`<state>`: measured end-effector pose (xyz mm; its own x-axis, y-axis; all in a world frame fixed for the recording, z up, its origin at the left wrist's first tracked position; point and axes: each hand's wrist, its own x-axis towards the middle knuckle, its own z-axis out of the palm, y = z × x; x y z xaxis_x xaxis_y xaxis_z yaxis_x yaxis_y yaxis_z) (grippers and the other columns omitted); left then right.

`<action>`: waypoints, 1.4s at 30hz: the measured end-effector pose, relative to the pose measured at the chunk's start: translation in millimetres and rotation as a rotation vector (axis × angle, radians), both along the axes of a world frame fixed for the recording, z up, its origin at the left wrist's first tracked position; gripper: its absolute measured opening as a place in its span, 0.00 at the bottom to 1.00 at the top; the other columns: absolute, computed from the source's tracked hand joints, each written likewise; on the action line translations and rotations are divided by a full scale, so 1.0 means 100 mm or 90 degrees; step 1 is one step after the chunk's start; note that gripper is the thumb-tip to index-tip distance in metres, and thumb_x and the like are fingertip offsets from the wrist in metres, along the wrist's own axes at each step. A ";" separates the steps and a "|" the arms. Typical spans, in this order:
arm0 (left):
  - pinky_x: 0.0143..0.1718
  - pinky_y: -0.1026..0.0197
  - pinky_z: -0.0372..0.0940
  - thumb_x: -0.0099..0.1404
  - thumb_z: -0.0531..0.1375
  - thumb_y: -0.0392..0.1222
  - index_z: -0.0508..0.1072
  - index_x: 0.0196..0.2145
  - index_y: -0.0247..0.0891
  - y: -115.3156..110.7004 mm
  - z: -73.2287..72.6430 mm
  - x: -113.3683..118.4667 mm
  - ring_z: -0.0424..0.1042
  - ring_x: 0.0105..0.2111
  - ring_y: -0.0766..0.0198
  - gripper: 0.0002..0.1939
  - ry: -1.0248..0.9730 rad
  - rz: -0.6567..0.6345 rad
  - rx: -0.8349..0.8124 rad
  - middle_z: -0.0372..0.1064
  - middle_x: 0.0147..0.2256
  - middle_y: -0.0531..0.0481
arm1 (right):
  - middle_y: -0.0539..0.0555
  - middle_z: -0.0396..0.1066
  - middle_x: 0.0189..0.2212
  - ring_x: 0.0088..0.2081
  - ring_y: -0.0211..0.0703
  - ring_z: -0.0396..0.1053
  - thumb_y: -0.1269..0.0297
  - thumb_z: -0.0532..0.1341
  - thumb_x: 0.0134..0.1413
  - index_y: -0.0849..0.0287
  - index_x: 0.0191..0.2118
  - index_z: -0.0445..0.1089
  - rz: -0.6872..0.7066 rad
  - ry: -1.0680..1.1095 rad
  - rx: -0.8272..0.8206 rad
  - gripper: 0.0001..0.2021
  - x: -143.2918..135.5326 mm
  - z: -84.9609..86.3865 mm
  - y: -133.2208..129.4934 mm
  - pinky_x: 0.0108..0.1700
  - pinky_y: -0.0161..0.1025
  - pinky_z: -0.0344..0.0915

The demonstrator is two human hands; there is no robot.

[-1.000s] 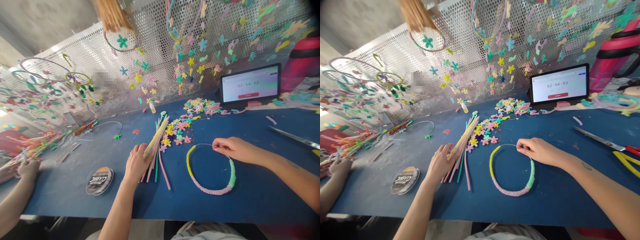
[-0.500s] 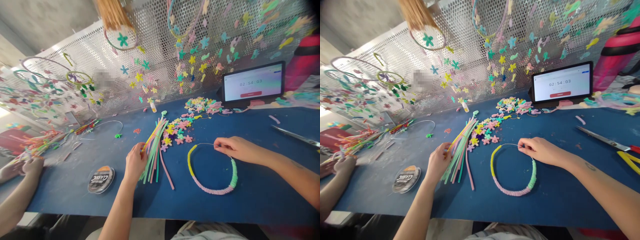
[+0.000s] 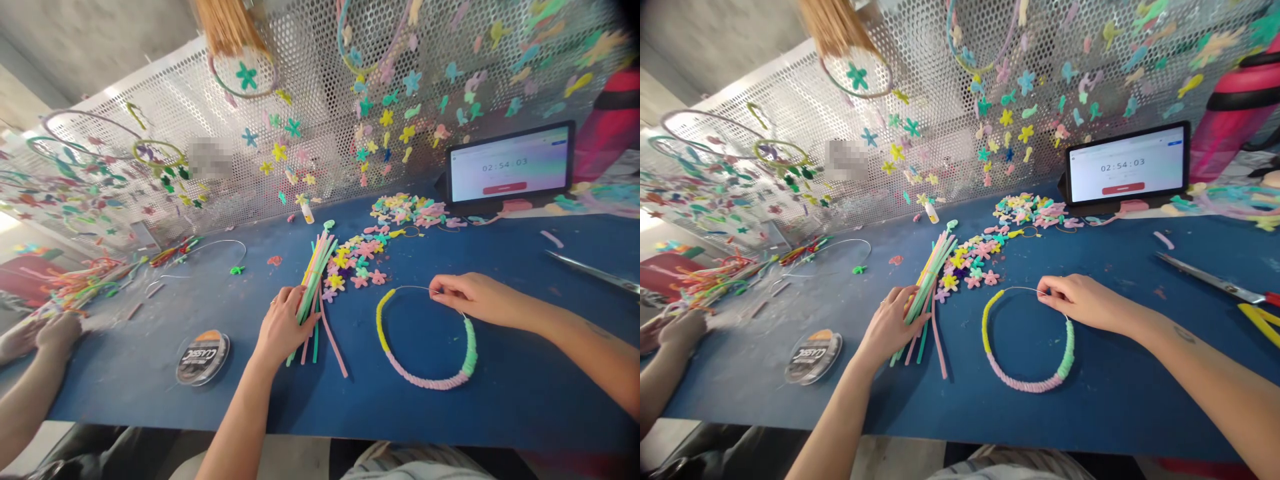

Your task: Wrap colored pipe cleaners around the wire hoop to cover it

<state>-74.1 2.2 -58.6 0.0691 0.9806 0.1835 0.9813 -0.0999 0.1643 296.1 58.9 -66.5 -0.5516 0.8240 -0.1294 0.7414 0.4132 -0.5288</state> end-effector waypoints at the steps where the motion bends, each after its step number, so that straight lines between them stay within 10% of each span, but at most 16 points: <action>1: 0.44 0.55 0.61 0.59 0.55 0.47 0.62 0.50 0.44 0.01 -0.02 0.00 0.67 0.43 0.56 0.21 0.003 -0.001 -0.001 0.62 0.47 0.46 | 0.46 0.63 0.18 0.20 0.36 0.58 0.50 0.48 0.57 0.53 0.36 0.65 0.000 0.000 0.000 0.15 0.00 0.00 0.00 0.24 0.32 0.50; 8: 0.35 0.64 0.63 0.57 0.50 0.33 0.65 0.46 0.42 0.05 -0.05 -0.07 0.69 0.34 0.65 0.18 -0.083 0.041 -0.014 0.66 0.42 0.49 | 0.46 0.64 0.18 0.20 0.36 0.59 0.50 0.48 0.58 0.53 0.36 0.65 0.003 -0.006 0.000 0.15 0.01 0.01 -0.01 0.24 0.33 0.50; 16: 0.48 0.55 0.59 0.60 0.53 0.39 0.67 0.42 0.40 0.04 0.00 -0.04 0.64 0.43 0.57 0.12 -0.035 0.018 0.131 0.64 0.42 0.47 | 0.46 0.64 0.18 0.20 0.35 0.59 0.50 0.48 0.57 0.54 0.36 0.65 0.006 0.012 0.005 0.15 0.02 0.02 -0.02 0.24 0.32 0.50; 29: 0.34 0.62 0.61 0.61 0.48 0.35 0.65 0.39 0.40 0.04 -0.09 0.05 0.67 0.30 0.64 0.10 -0.068 -0.031 -0.028 0.65 0.34 0.49 | 0.46 0.64 0.18 0.20 0.35 0.58 0.51 0.49 0.57 0.53 0.36 0.65 0.006 0.014 0.006 0.14 0.02 0.02 -0.02 0.24 0.32 0.49; 42: 0.42 0.58 0.60 0.60 0.51 0.37 0.70 0.34 0.42 0.04 -0.05 -0.03 0.65 0.37 0.60 0.09 -0.017 -0.025 0.030 0.64 0.36 0.49 | 0.46 0.64 0.18 0.20 0.35 0.58 0.50 0.49 0.57 0.53 0.37 0.65 0.013 0.011 0.006 0.14 0.04 -0.03 0.00 0.24 0.32 0.50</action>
<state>-76.9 5.8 -63.7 0.1021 0.9674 0.2319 0.9717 -0.1469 0.1849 299.9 59.2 -69.6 -0.5700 0.8139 -0.1126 0.7237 0.4325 -0.5378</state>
